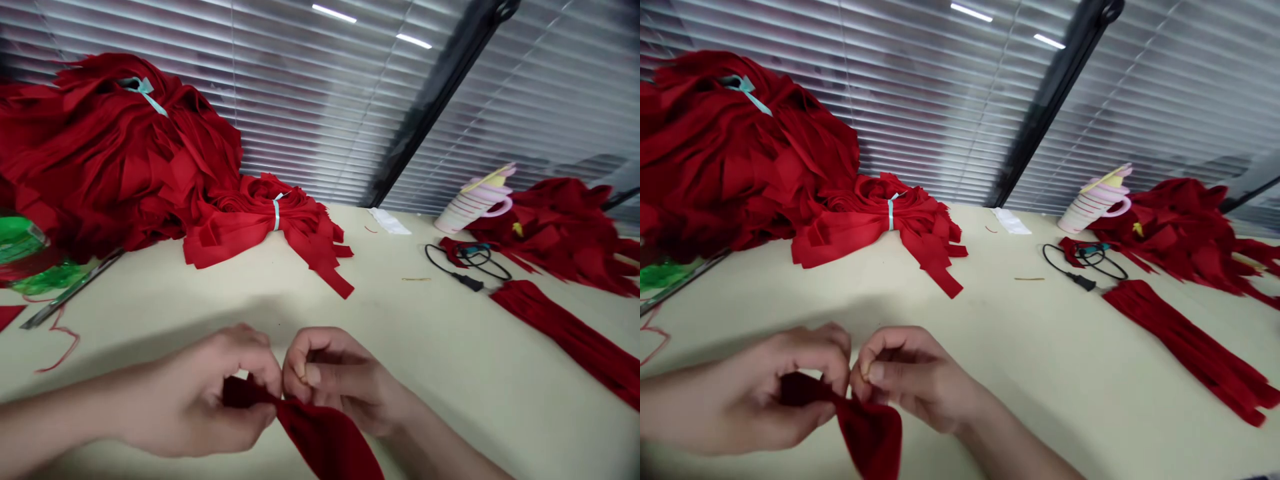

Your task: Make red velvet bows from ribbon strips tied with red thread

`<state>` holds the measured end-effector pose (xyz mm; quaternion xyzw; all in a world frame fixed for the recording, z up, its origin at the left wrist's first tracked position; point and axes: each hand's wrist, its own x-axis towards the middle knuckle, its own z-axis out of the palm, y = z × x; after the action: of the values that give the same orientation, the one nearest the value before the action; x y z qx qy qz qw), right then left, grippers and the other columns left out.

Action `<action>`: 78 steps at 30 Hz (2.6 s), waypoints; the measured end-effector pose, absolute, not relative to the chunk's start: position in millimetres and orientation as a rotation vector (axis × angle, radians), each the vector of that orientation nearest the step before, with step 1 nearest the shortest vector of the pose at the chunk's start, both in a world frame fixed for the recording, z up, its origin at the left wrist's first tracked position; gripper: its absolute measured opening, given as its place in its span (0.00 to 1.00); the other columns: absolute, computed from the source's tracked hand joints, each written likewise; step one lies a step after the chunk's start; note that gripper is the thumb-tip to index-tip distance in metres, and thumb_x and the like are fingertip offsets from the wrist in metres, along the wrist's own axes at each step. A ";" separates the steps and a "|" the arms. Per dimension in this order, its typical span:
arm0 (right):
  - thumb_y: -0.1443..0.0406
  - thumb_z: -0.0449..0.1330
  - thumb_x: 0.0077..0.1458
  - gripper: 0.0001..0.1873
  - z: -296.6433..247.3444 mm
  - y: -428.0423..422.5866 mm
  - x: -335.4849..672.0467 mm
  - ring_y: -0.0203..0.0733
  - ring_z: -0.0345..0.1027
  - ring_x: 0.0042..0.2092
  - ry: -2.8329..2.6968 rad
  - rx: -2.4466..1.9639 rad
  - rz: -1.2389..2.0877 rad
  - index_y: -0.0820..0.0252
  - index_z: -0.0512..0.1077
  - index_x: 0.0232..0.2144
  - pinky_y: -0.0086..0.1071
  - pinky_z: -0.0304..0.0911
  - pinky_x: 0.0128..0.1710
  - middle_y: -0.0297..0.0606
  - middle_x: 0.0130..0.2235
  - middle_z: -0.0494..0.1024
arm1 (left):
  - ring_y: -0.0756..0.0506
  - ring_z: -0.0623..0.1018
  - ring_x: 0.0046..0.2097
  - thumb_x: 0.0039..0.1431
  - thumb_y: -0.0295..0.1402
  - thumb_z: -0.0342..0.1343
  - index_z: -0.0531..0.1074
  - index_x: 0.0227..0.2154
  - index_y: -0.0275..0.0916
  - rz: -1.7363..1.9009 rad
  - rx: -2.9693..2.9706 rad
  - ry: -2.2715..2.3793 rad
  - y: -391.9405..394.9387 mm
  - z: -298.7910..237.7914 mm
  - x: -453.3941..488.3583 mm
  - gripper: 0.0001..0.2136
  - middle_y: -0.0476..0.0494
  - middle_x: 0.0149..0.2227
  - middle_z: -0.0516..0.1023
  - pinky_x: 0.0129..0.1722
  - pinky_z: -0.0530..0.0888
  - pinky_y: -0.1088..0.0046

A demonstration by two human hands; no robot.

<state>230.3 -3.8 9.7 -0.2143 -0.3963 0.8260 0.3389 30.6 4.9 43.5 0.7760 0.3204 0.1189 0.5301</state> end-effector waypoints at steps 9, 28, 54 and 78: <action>0.73 0.48 0.56 0.05 17.9 -13.6 217.6 0.38 0.62 0.39 -2.052 -0.977 0.786 0.60 0.62 0.31 0.33 0.60 0.38 0.39 0.36 0.67 | 0.50 0.65 0.30 0.49 0.21 0.47 0.62 0.22 0.36 0.422 2.518 0.981 3.5 18.4 39.4 0.06 0.52 0.21 0.65 0.40 0.59 0.68; 0.68 0.43 0.62 0.08 -9.6 -27.5 203.3 0.35 0.63 0.34 -1.596 -0.876 1.085 0.58 0.60 0.34 0.31 0.62 0.33 0.37 0.33 0.67 | 0.52 0.67 0.27 0.52 0.25 0.46 0.65 0.19 0.37 0.627 1.660 1.006 16.2 18.7 43.8 0.09 0.52 0.22 0.70 0.27 0.61 0.77; 0.66 0.51 0.60 0.07 6.3 -18.6 210.0 0.32 0.58 0.28 -1.212 -0.620 1.499 0.61 0.64 0.29 0.29 0.56 0.29 0.33 0.26 0.64 | 0.53 0.61 0.25 0.53 0.31 0.54 0.70 0.25 0.34 0.696 0.733 0.665 4.6 15.4 51.2 0.06 0.51 0.20 0.64 0.31 0.60 0.75; 0.75 0.46 0.56 0.08 -1.8 -19.8 214.0 0.39 0.60 0.36 -2.116 -1.068 0.487 0.62 0.62 0.31 0.34 0.62 0.35 0.41 0.36 0.64 | 0.47 0.67 0.31 0.59 0.25 0.45 0.68 0.24 0.34 0.499 2.801 0.988 10.3 11.4 38.2 0.11 0.47 0.21 0.69 0.37 0.58 0.64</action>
<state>214.0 -19.8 -1.8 -0.4130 -0.8181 0.1883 0.3531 38.2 10.3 11.4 0.9281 0.3274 0.1652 0.0648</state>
